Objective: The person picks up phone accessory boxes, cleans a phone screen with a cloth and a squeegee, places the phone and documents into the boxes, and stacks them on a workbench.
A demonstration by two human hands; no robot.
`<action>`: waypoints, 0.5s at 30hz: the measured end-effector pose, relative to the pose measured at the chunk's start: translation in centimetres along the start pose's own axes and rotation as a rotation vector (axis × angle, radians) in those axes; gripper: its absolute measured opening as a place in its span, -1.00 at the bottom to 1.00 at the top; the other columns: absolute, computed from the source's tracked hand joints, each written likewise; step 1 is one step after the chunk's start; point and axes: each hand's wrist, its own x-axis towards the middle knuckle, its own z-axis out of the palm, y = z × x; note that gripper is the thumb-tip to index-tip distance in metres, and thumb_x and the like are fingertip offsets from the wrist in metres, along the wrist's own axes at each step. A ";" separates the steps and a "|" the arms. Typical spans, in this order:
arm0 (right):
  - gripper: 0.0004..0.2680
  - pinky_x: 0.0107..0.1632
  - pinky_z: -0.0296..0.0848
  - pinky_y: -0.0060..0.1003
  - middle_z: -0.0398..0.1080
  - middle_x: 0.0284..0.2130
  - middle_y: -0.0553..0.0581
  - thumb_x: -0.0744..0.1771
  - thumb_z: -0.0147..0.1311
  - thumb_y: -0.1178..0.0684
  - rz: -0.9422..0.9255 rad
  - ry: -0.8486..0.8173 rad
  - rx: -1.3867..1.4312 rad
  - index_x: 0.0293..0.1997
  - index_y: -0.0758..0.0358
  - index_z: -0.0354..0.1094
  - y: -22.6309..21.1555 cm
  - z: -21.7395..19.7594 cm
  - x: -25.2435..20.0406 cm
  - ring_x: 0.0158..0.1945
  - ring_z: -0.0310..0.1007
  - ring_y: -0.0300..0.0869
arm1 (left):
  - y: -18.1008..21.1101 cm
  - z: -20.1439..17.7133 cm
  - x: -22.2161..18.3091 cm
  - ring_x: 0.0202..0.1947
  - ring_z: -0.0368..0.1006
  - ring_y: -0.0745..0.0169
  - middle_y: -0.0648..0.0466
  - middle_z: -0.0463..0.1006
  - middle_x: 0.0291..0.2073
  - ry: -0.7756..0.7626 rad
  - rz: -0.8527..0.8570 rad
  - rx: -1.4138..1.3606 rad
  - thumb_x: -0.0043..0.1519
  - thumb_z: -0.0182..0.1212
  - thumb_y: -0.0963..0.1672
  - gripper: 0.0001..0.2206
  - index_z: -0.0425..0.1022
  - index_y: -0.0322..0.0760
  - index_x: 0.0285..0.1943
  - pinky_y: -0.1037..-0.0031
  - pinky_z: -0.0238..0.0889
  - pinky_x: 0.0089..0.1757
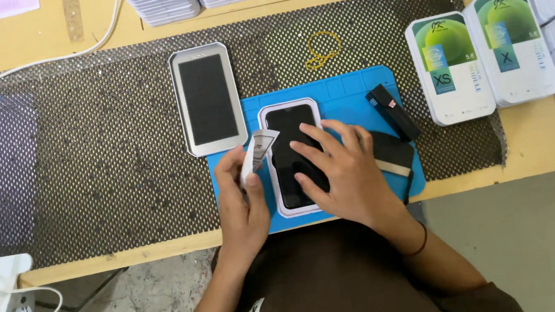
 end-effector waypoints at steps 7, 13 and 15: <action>-0.68 0.20 0.03 0.14 0.36 0.18 0.15 0.29 0.18 -0.10 0.051 -0.016 0.082 0.17 0.00 0.47 -0.1 -0.1 0.1 0.27 0.21 0.15 | 0.7 0.4 0.4 -0.01 0.52 -0.24 -0.28 0.41 -0.01 0.026 -0.007 -0.083 0.45 -0.20 -0.07 -0.59 0.09 -0.55 0.34 0.04 0.36 0.01; -0.68 0.17 0.12 0.06 0.35 0.16 0.26 0.33 0.14 -0.05 0.099 0.081 0.415 0.20 0.18 0.42 -1.4 -1.9 0.2 0.26 0.23 0.22 | 1.0 0.8 -0.9 -0.03 0.57 0.01 -0.19 0.48 -0.04 0.034 -0.155 -0.441 0.44 -0.31 0.01 -0.53 0.06 -0.46 0.37 0.20 0.42 -0.01; -0.80 -0.10 0.44 -0.09 0.49 -0.30 0.16 0.33 0.15 0.00 0.190 0.106 0.769 -0.05 0.31 0.48 -1.7 -2.0 -0.1 -0.22 0.51 0.03 | 0.6 1.0 -1.5 0.05 0.43 0.03 -0.27 0.48 0.04 -0.151 -0.310 -0.554 0.41 -0.37 0.12 -0.42 0.12 -0.42 0.34 0.05 0.31 0.10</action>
